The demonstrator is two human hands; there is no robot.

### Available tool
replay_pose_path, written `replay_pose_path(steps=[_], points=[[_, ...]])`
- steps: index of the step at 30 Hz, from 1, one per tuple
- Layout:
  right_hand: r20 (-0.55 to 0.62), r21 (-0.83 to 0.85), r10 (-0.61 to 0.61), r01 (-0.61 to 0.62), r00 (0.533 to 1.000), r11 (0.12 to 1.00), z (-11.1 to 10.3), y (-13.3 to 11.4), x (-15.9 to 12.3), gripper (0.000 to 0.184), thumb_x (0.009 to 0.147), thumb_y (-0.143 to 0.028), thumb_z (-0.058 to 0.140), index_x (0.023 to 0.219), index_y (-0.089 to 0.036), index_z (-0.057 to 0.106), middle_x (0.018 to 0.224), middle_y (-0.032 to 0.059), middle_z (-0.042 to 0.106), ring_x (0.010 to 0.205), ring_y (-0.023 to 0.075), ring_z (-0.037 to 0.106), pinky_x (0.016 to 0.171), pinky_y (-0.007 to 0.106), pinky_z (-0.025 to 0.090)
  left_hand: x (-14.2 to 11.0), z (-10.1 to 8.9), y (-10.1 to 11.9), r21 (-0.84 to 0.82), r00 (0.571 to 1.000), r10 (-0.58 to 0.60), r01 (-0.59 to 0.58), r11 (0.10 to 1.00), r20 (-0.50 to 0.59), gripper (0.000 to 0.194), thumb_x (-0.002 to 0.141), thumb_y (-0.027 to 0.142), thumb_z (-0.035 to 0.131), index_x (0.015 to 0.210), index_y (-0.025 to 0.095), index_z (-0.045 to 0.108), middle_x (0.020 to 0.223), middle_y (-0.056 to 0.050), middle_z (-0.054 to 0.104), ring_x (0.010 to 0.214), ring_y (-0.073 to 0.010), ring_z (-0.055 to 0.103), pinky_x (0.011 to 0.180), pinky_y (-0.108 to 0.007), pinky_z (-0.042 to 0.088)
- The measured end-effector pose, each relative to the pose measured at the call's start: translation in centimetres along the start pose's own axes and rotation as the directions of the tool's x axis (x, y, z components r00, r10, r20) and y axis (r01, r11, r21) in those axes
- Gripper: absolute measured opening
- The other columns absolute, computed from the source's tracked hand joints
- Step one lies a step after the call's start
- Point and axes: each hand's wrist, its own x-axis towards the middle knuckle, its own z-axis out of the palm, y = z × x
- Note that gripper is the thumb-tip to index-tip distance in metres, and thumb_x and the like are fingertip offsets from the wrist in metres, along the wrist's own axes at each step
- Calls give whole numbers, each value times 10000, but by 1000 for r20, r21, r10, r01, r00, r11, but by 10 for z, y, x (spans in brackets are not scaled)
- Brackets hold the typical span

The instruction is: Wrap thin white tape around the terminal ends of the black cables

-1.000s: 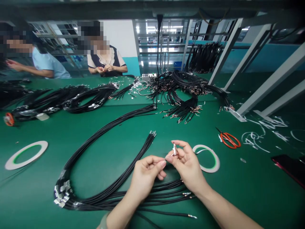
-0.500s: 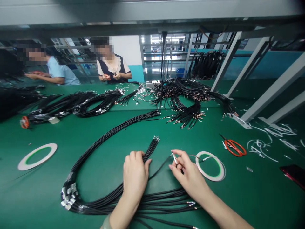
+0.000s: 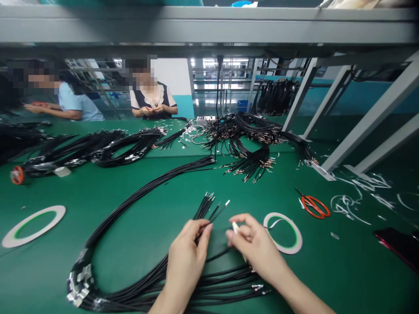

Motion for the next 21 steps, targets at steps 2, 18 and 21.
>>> replay_pose_path(steps=[2,18,21], points=[[-147,155,20,3,989,988,-3,-4,4,316,865,-358,611,1114,-210,486,728,-13,649,481,100,469,488,222,373,-5,3,7,-112,998,3,4,994,57,177,909,327,505,941,222,643,788,-10,627,691,-168,601,640,-272,456],[-284,441,28,105,958,891,10,-9,3,458,756,-275,748,1129,-245,483,771,-17,649,556,103,512,492,204,386,-14,10,21,-443,981,-90,157,883,169,218,891,329,526,788,183,651,612,16,595,511,-126,580,532,-221,460],[-169,443,17,60,985,895,10,-8,2,495,726,-251,772,1126,-233,481,782,-9,666,550,100,511,516,210,403,-13,10,23,-445,975,-100,180,878,196,246,895,338,518,745,179,631,587,24,575,499,-117,560,523,-211,446]])
